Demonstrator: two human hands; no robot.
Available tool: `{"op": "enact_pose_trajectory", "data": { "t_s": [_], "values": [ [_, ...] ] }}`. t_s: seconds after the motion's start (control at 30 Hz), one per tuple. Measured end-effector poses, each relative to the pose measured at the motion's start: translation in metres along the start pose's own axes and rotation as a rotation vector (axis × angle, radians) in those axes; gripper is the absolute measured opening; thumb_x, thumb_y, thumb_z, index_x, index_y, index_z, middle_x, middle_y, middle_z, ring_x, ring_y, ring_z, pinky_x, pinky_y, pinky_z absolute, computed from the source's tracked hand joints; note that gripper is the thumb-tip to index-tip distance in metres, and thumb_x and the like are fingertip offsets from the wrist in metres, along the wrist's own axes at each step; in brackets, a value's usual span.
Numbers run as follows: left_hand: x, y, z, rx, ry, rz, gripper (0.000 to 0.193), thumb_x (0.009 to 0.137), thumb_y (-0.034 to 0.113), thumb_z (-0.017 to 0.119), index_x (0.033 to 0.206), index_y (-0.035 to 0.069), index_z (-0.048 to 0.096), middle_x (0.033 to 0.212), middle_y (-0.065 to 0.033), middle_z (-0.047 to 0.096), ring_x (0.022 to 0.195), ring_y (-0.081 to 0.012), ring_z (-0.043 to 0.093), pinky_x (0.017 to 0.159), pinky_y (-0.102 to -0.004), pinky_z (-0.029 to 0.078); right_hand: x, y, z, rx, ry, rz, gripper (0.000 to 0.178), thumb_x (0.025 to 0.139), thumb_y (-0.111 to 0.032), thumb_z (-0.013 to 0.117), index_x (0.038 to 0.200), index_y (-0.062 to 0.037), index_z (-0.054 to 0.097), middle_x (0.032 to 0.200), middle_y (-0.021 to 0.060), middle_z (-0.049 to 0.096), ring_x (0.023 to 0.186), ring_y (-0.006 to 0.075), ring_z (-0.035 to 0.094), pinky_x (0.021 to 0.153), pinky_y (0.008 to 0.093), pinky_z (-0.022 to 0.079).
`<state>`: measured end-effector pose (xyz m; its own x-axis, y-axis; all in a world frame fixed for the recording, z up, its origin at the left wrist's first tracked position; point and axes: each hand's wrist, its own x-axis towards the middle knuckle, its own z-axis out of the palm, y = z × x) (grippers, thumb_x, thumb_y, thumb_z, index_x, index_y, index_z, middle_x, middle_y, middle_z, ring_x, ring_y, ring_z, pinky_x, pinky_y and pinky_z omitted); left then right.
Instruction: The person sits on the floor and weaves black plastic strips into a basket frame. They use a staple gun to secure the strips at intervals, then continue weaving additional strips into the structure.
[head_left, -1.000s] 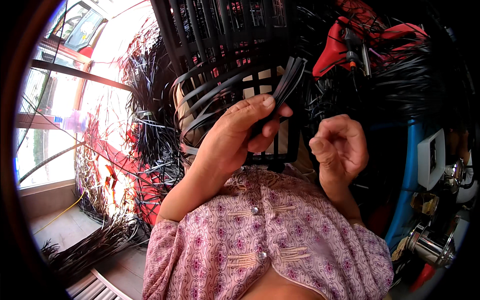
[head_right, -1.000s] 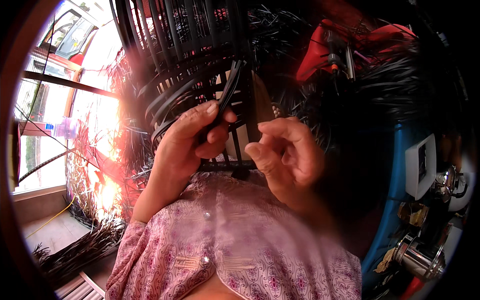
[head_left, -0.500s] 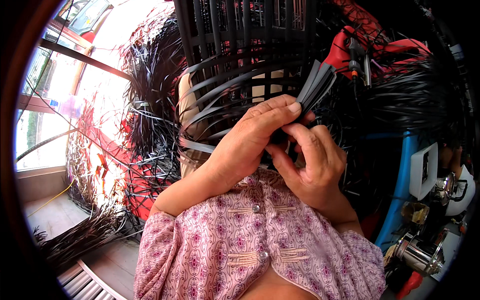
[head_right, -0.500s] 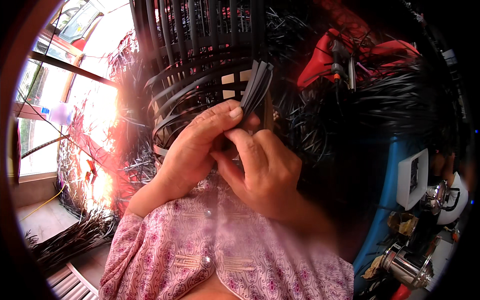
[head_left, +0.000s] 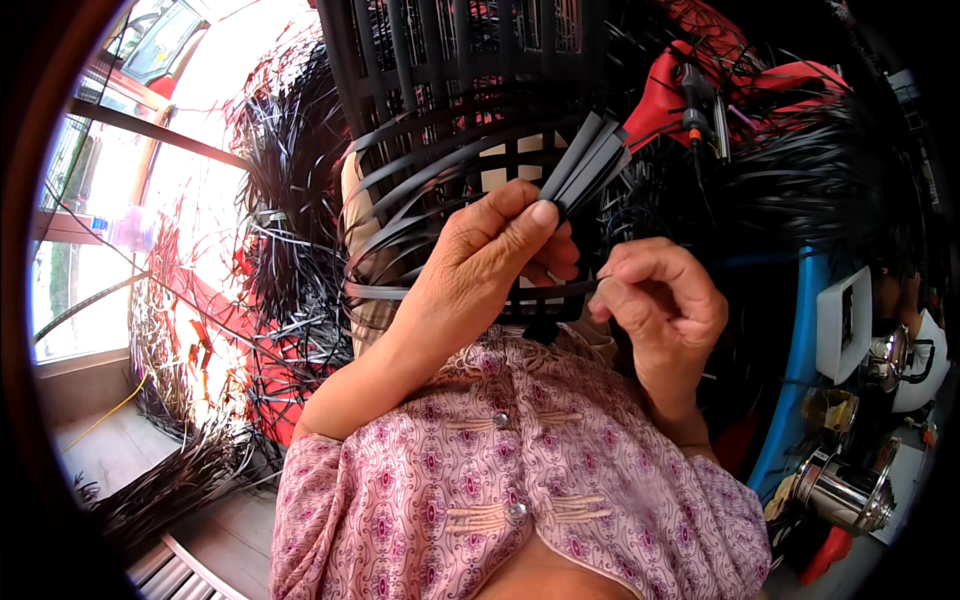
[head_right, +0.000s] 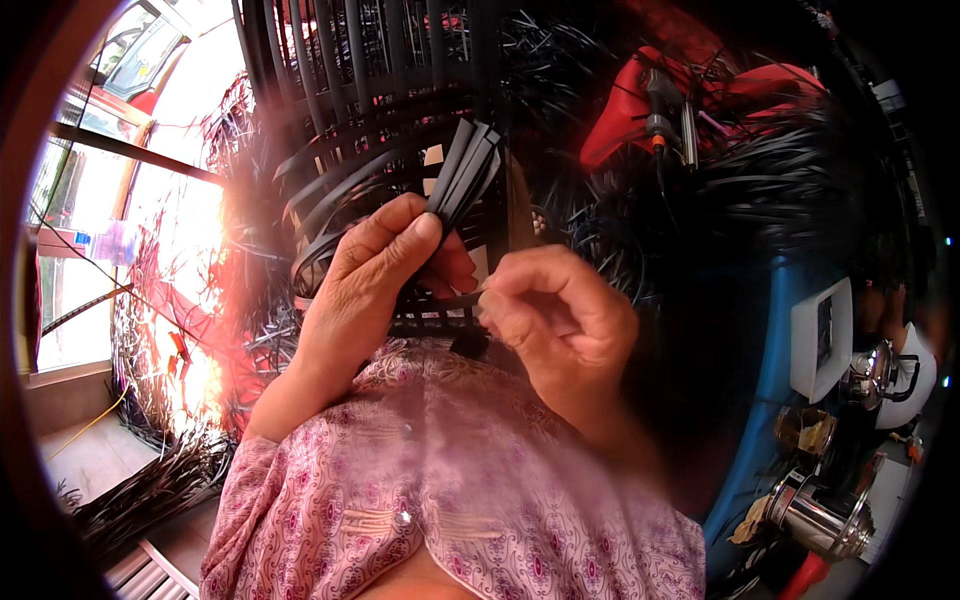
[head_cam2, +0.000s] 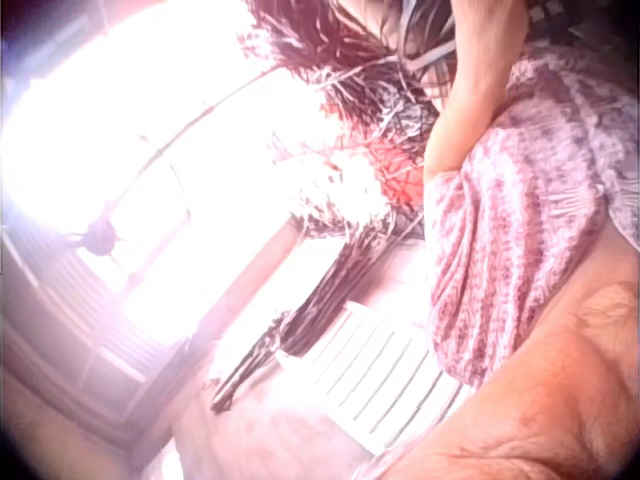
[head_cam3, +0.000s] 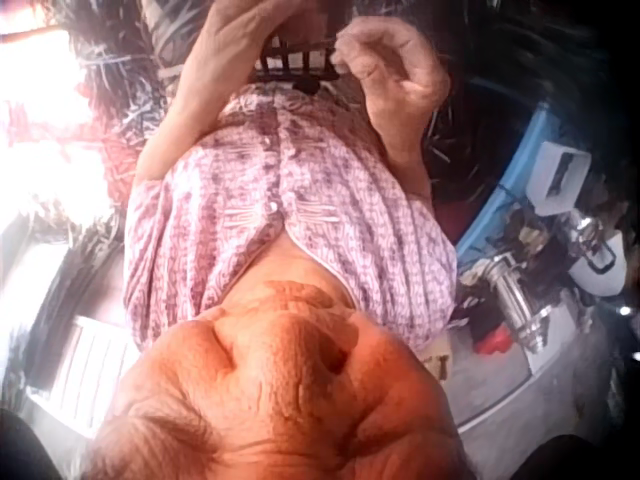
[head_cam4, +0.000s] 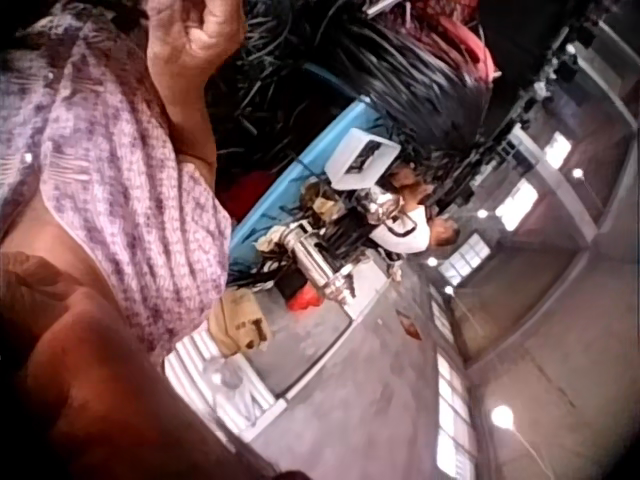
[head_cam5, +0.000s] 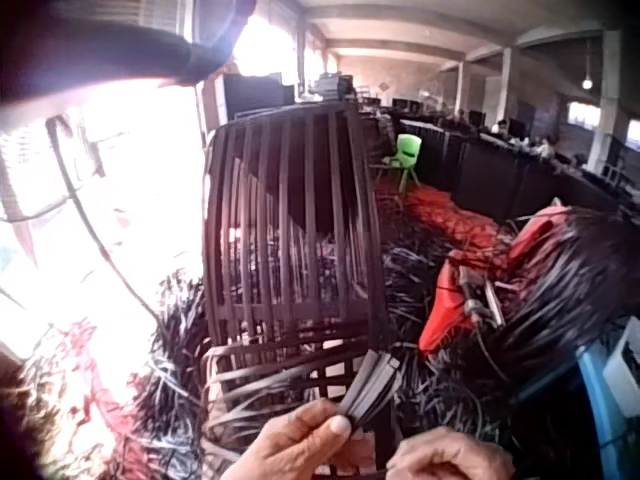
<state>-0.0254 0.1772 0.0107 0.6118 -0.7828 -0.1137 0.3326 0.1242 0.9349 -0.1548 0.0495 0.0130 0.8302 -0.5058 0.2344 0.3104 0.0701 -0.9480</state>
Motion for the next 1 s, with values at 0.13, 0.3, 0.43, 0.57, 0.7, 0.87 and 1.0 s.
{"op": "enact_pose_trajectory", "data": {
  "t_s": [0.13, 0.3, 0.43, 0.57, 0.7, 0.87, 1.0],
  "values": [
    [-0.005, 0.015, 0.006, 0.072, 0.016, -0.195, 0.031, 0.104, 0.032, 0.052, 0.099, 0.003, 0.061, 0.080, -0.0017, 0.062, 0.067, -0.0063, 0.058, 0.055, -0.0204, 0.046, 0.005, 0.003, -0.009, 0.073, 0.107, 0.015, 0.018, 0.088, 0.005, 0.069, 0.105, 0.0024, 0.063, 0.090, 0.0074, 0.068, 0.078, 0.0102, 0.064, 0.071, 0.0228, 0.053],
    [-0.003, 0.013, 0.000, 0.254, -0.080, -0.241, 0.030, 0.103, 0.032, 0.053, 0.098, 0.004, 0.062, 0.068, 0.0022, 0.056, 0.056, -0.0034, 0.050, 0.049, -0.0164, 0.038, 0.012, 0.009, -0.015, 0.046, 0.213, 0.037, 0.021, 0.087, 0.002, 0.071, 0.106, 0.0019, 0.063, 0.088, 0.0063, 0.068, 0.075, 0.0099, 0.065, 0.068, 0.0221, 0.054],
    [0.000, 0.006, -0.004, 0.142, -0.068, -0.239, 0.029, 0.102, 0.032, 0.055, 0.098, 0.004, 0.062, 0.068, 0.0037, 0.054, 0.054, -0.0019, 0.045, 0.047, -0.0162, 0.032, 0.016, 0.015, -0.020, 0.020, 0.198, 0.099, 0.021, 0.088, -0.003, 0.071, 0.108, 0.0018, 0.065, 0.088, 0.0052, 0.068, 0.072, 0.0087, 0.064, 0.065, 0.0218, 0.053],
    [0.003, 0.004, -0.010, -0.048, -0.122, -0.277, 0.026, 0.098, 0.032, 0.063, 0.098, 0.006, 0.062, 0.070, 0.0061, 0.054, 0.058, -0.0012, 0.044, 0.049, -0.0170, 0.031, 0.016, 0.016, -0.023, 0.040, 0.145, 0.171, 0.020, 0.091, -0.005, 0.068, 0.109, 0.0024, 0.066, 0.089, 0.0060, 0.069, 0.072, 0.0093, 0.065, 0.064, 0.0224, 0.054],
    [0.002, 0.009, -0.007, 0.053, -0.115, -0.179, 0.016, 0.092, 0.022, 0.068, 0.096, 0.006, 0.066, 0.074, 0.0074, 0.056, 0.065, 0.0000, 0.046, 0.056, -0.0180, 0.034, 0.018, 0.013, -0.014, 0.080, 0.176, 0.196, 0.017, 0.091, -0.003, 0.061, 0.105, 0.0046, 0.065, 0.080, 0.0073, 0.066, 0.064, 0.0132, 0.064, 0.057, 0.0254, 0.052],
    [-0.001, 0.008, -0.005, 0.128, -0.020, -0.188, 0.011, 0.088, 0.015, 0.067, 0.091, 0.004, 0.067, 0.073, 0.0082, 0.055, 0.066, 0.0002, 0.046, 0.057, -0.0185, 0.033, 0.015, 0.015, -0.018, 0.115, 0.123, 0.206, 0.018, 0.093, -0.003, 0.060, 0.109, 0.0035, 0.065, 0.086, 0.0057, 0.066, 0.073, 0.0110, 0.065, 0.063, 0.0236, 0.053],
    [-0.001, 0.007, -0.011, -0.079, -0.020, -0.296, 0.010, 0.087, 0.015, 0.067, 0.088, 0.004, 0.066, 0.066, 0.0091, 0.049, 0.056, -0.0003, 0.040, 0.050, -0.0192, 0.027, 0.013, 0.016, -0.024, 0.081, -0.024, 0.149, 0.019, 0.093, -0.001, 0.060, 0.111, 0.0039, 0.065, 0.093, 0.0051, 0.065, 0.081, 0.0097, 0.064, 0.069, 0.0228, 0.054]
  ]
}}
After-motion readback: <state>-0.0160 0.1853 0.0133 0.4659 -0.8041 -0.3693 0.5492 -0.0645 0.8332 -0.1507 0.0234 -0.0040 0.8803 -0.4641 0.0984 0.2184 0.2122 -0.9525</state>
